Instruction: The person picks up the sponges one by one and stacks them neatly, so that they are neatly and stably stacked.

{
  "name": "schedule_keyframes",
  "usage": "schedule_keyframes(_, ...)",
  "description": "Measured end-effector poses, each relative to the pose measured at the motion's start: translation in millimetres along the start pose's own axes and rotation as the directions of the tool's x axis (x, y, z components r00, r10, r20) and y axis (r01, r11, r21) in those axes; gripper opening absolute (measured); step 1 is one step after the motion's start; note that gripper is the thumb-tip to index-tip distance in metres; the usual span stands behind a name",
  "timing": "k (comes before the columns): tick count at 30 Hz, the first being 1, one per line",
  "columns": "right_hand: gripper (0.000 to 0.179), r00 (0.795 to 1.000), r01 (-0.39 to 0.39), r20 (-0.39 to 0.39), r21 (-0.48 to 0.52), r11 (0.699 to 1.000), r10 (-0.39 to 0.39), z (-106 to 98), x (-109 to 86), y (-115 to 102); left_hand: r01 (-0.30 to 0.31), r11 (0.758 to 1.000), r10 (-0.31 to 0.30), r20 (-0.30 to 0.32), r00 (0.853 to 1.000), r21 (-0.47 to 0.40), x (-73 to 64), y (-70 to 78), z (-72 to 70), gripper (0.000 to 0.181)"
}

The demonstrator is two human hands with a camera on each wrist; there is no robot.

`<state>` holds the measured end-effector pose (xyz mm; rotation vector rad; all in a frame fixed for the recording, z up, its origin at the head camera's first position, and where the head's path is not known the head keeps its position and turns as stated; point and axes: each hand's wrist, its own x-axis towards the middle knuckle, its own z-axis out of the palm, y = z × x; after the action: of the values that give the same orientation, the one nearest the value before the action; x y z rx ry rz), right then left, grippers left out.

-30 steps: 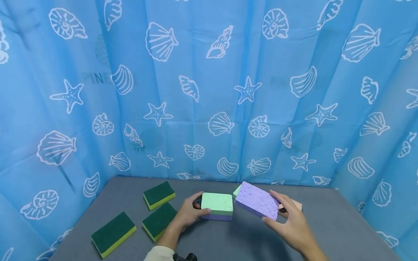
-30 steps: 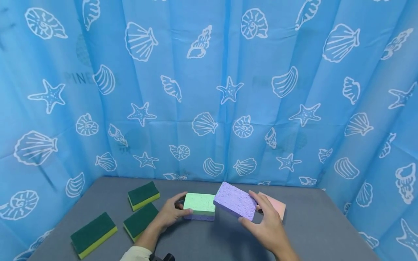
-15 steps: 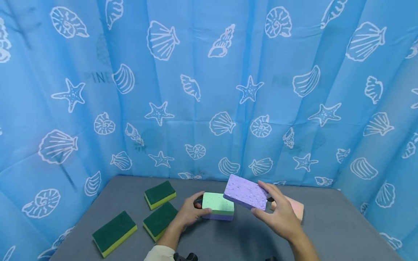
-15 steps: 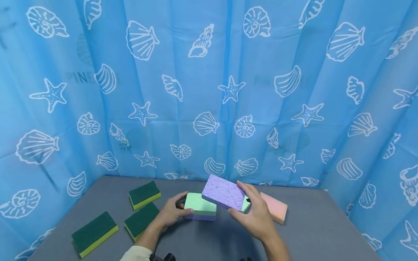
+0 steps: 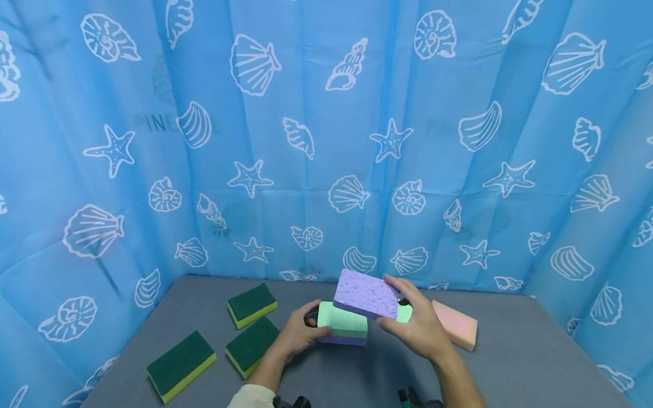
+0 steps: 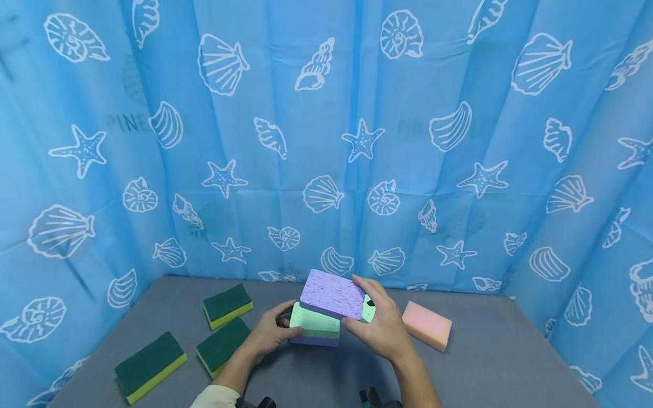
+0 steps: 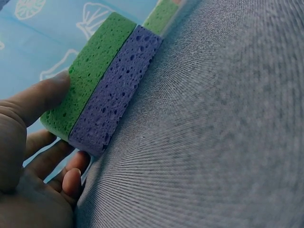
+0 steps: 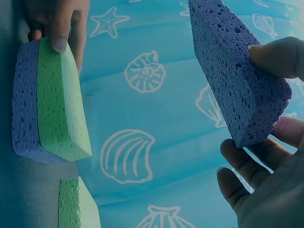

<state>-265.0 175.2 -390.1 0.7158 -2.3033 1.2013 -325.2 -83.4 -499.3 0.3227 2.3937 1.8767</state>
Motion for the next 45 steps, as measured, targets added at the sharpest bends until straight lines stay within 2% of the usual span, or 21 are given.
schedule_keyframes(16, 0.074, 0.999, -0.043, 0.021, 0.035, 0.998, 0.042, 13.2, 7.1, 15.1, -0.022, 1.0, 0.022, 0.019, 1.0, -0.008, -0.7, 2.2, 7.0, 0.07)
schedule_keyframes(30, 0.074, 0.997, -0.046, 0.057, 0.058, 0.997, 0.043, 34.6, 10.6, 32.2, -0.042, 0.999, 0.042, 0.019, 0.999, -0.024, 1.6, -1.7, 0.5, 0.076)
schedule_keyframes(45, 0.074, 0.985, -0.136, 0.128, 0.138, 0.981, 0.118, 47.9, 6.5, 48.3, -0.055, 0.998, 0.055, 0.024, 0.998, -0.016, 2.3, -3.7, -1.7, 0.075)
